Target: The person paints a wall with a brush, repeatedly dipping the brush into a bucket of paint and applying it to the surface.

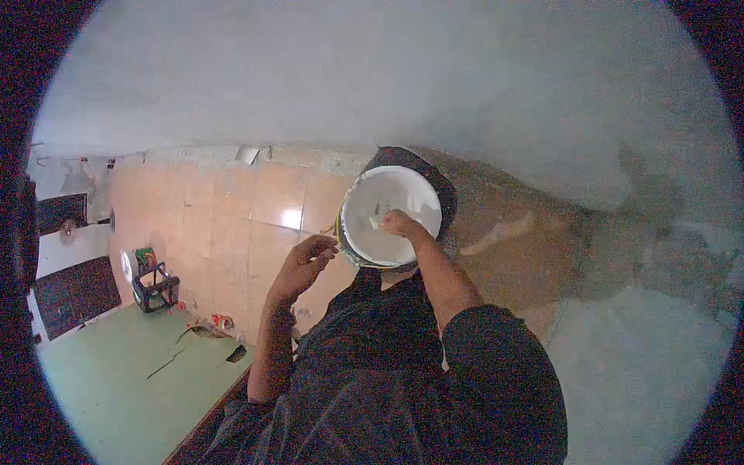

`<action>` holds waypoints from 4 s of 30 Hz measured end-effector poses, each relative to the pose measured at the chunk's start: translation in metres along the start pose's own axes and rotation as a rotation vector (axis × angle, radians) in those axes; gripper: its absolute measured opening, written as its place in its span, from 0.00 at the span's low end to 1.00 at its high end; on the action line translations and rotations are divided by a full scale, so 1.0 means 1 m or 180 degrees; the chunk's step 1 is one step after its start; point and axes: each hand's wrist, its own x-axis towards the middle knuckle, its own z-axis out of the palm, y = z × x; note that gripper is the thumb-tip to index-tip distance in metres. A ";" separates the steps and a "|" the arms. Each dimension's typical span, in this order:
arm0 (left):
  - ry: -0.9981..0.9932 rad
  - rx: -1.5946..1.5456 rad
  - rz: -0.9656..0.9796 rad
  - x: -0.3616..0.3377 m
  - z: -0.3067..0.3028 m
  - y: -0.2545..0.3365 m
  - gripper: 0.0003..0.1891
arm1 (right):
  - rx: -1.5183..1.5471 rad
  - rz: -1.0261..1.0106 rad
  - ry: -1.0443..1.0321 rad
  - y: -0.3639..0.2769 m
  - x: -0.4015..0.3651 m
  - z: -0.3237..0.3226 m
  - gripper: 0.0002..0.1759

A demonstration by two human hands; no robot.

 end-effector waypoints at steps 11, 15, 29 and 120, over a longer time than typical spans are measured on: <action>-0.0084 0.0146 0.0007 -0.005 0.001 -0.003 0.15 | -0.1508 0.0622 0.0715 -0.051 -0.038 -0.021 0.15; -0.0055 0.0206 0.0069 -0.009 0.000 -0.005 0.14 | -0.1417 0.0631 0.1000 -0.029 -0.017 0.004 0.14; -0.0045 0.0052 0.0006 -0.014 -0.005 -0.016 0.12 | -0.1818 0.0218 0.0672 -0.026 -0.008 0.037 0.15; -0.0318 0.0288 0.3654 0.176 0.078 0.139 0.11 | 0.0402 -0.2287 0.5459 -0.107 -0.248 -0.240 0.22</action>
